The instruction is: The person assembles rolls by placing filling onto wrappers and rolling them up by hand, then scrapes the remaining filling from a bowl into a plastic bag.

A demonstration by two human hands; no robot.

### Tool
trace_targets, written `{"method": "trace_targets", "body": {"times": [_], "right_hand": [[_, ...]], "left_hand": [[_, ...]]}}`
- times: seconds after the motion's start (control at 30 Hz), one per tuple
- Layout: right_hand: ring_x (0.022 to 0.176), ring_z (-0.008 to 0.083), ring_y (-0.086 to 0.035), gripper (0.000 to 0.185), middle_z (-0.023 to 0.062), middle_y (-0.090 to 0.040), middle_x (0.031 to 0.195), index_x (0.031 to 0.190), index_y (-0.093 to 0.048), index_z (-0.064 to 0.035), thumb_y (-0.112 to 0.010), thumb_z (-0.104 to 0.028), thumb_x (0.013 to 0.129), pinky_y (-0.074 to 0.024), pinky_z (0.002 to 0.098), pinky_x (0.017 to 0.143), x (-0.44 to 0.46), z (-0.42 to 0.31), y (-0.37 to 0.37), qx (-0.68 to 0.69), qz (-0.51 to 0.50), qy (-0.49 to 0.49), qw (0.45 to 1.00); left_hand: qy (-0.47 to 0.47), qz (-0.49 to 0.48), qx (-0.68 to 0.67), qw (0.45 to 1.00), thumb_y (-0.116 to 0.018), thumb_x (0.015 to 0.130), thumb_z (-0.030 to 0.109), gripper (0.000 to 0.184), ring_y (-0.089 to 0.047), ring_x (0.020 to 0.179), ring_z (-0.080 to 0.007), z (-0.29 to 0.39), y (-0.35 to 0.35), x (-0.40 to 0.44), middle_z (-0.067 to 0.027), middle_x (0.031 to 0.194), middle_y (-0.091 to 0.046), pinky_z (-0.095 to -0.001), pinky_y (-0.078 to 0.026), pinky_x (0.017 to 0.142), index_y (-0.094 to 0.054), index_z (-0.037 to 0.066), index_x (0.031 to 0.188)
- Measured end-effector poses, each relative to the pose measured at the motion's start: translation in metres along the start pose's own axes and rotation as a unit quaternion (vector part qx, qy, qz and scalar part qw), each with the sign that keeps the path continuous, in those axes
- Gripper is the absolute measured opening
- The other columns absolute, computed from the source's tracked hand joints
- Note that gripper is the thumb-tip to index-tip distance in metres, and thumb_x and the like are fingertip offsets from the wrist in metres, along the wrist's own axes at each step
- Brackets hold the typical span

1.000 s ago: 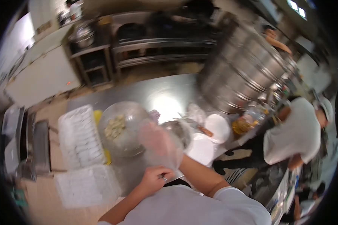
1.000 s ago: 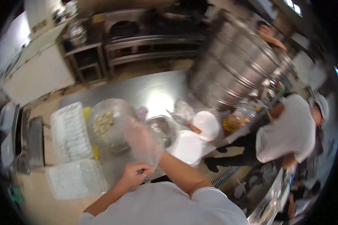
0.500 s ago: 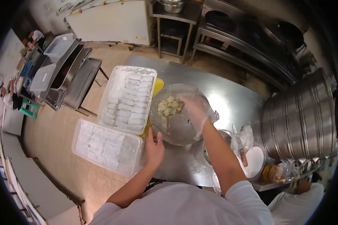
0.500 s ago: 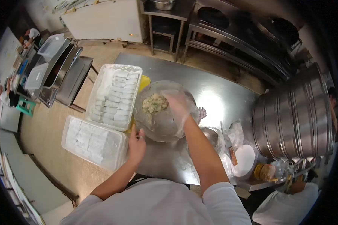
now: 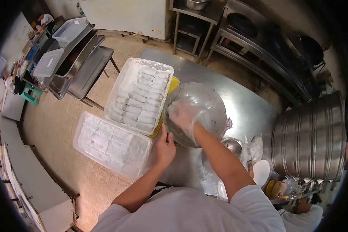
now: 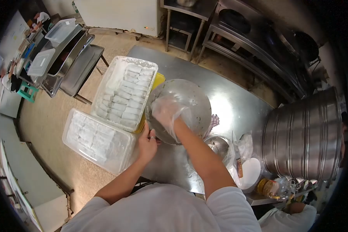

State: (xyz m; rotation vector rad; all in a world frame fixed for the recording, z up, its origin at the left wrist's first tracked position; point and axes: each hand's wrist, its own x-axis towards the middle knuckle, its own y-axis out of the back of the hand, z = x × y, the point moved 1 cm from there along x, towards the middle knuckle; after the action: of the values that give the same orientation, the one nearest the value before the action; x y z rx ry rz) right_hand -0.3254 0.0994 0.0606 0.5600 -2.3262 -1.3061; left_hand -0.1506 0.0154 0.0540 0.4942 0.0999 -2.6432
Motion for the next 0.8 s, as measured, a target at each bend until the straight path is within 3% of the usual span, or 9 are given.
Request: {"method": "trace_targets", "body": {"times": [0.1, 0.17, 0.23, 0.3, 0.4, 0.47, 0.63, 0.7, 0.8], "right_hand": [[0.120, 0.0423, -0.068, 0.048, 0.0210, -0.070, 0.133, 0.128, -0.074, -0.0075, -0.070, -0.040, 0.093, -0.0554, 0.0509, 0.103, -0.023, -0.002, 0.028, 0.001, -0.125, 0.025, 0.992], [0.118, 0.0407, -0.068, 0.036, 0.0211, -0.073, 0.125, 0.119, -0.077, -0.0091, -0.071, -0.033, 0.093, -0.0551, 0.0491, 0.102, -0.035, 0.040, 0.005, -0.035, 0.067, 0.138, 0.988], [0.119, 0.0399, -0.068, 0.034, 0.0213, -0.074, 0.124, 0.118, -0.078, -0.0093, -0.071, -0.033, 0.095, -0.0539, 0.0481, 0.104, -0.031, 0.044, 0.017, 0.097, 0.078, 0.056, 0.991], [0.124, 0.0399, -0.068, 0.041, 0.0214, -0.074, 0.131, 0.124, -0.078, -0.0081, -0.071, -0.038, 0.098, -0.0518, 0.0479, 0.108, -0.015, 0.010, 0.069, 0.370, -0.088, -0.230, 0.896], [0.124, 0.0411, -0.069, 0.049, 0.0231, -0.074, 0.133, 0.124, -0.077, -0.0050, -0.067, -0.048, 0.102, -0.0521, 0.0504, 0.107, -0.030, 0.000, 0.026, 0.016, -0.099, -0.153, 0.983], [0.131, 0.0412, -0.065, 0.060, 0.0252, -0.072, 0.136, 0.134, -0.073, -0.0051, -0.069, -0.053, 0.099, -0.0495, 0.0497, 0.112, -0.043, 0.034, -0.016, 0.086, -0.064, -0.054, 0.993], [0.119, 0.0415, -0.072, 0.064, 0.0255, -0.076, 0.123, 0.130, -0.072, -0.0033, -0.060, -0.059, 0.101, -0.0551, 0.0522, 0.100, -0.013, 0.006, 0.045, 0.048, -0.104, -0.189, 0.975], [0.132, 0.0452, -0.063, 0.068, 0.0245, -0.066, 0.143, 0.146, -0.064, -0.0101, -0.064, -0.059, 0.099, -0.0495, 0.0524, 0.111, -0.018, 0.011, 0.017, -0.010, -0.245, -0.092, 0.965], [0.139, 0.0476, -0.058, 0.071, 0.0247, -0.061, 0.154, 0.154, -0.060, -0.0136, -0.066, -0.058, 0.098, -0.0459, 0.0520, 0.118, -0.019, -0.011, 0.023, 0.044, -0.245, -0.163, 0.955]], "left_hand": [[0.002, 0.013, -0.019, 1.000, -0.055, 0.115, 0.014, 0.060, -0.060, 0.076, -0.0095, -0.002, -0.004, -0.001, -0.0045, 0.101, -0.068, -0.0303, -0.060, 0.068, -0.034, 0.009, 0.172], [-0.011, 0.024, -0.025, 0.999, -0.055, 0.116, 0.014, 0.060, -0.059, 0.075, -0.0097, -0.005, -0.006, -0.001, -0.0028, 0.096, -0.064, -0.0303, -0.060, 0.068, -0.034, 0.009, 0.172], [-0.026, 0.022, -0.043, 0.999, -0.055, 0.115, 0.013, 0.061, -0.059, 0.075, -0.0098, -0.005, -0.007, 0.000, -0.0025, 0.094, -0.064, -0.0303, -0.061, 0.068, -0.034, 0.008, 0.172], [-0.025, 0.020, -0.052, 0.998, -0.055, 0.115, 0.012, 0.061, -0.059, 0.075, -0.0098, -0.007, -0.005, -0.001, -0.0024, 0.094, -0.064, -0.0301, -0.061, 0.068, -0.033, 0.008, 0.172], [-0.017, 0.010, -0.043, 0.999, -0.055, 0.115, 0.011, 0.061, -0.061, 0.076, -0.0097, -0.009, -0.005, 0.002, -0.0029, 0.097, -0.066, -0.0299, -0.061, 0.069, -0.033, 0.008, 0.172], [-0.028, 0.003, -0.008, 1.000, -0.055, 0.115, 0.010, 0.061, -0.063, 0.077, -0.0098, -0.013, -0.002, 0.005, -0.0041, 0.100, -0.069, -0.0299, -0.061, 0.070, -0.033, 0.008, 0.172], [-0.016, 0.003, -0.059, 0.998, -0.055, 0.114, 0.009, 0.061, -0.066, 0.078, -0.0107, -0.012, -0.001, 0.002, -0.0054, 0.097, -0.071, -0.0314, -0.063, 0.070, -0.034, 0.008, 0.171], [-0.015, 0.001, -0.069, 0.998, -0.056, 0.114, 0.010, 0.061, -0.066, 0.078, -0.0112, -0.010, -0.002, 0.007, -0.0058, 0.097, -0.071, -0.0320, -0.064, 0.070, -0.034, 0.008, 0.171], [0.008, -0.008, -0.082, 0.997, -0.057, 0.115, 0.013, 0.062, -0.068, 0.078, -0.0127, -0.016, 0.000, 0.006, -0.0062, 0.101, -0.071, -0.0335, -0.065, 0.071, -0.034, 0.011, 0.172]]}}
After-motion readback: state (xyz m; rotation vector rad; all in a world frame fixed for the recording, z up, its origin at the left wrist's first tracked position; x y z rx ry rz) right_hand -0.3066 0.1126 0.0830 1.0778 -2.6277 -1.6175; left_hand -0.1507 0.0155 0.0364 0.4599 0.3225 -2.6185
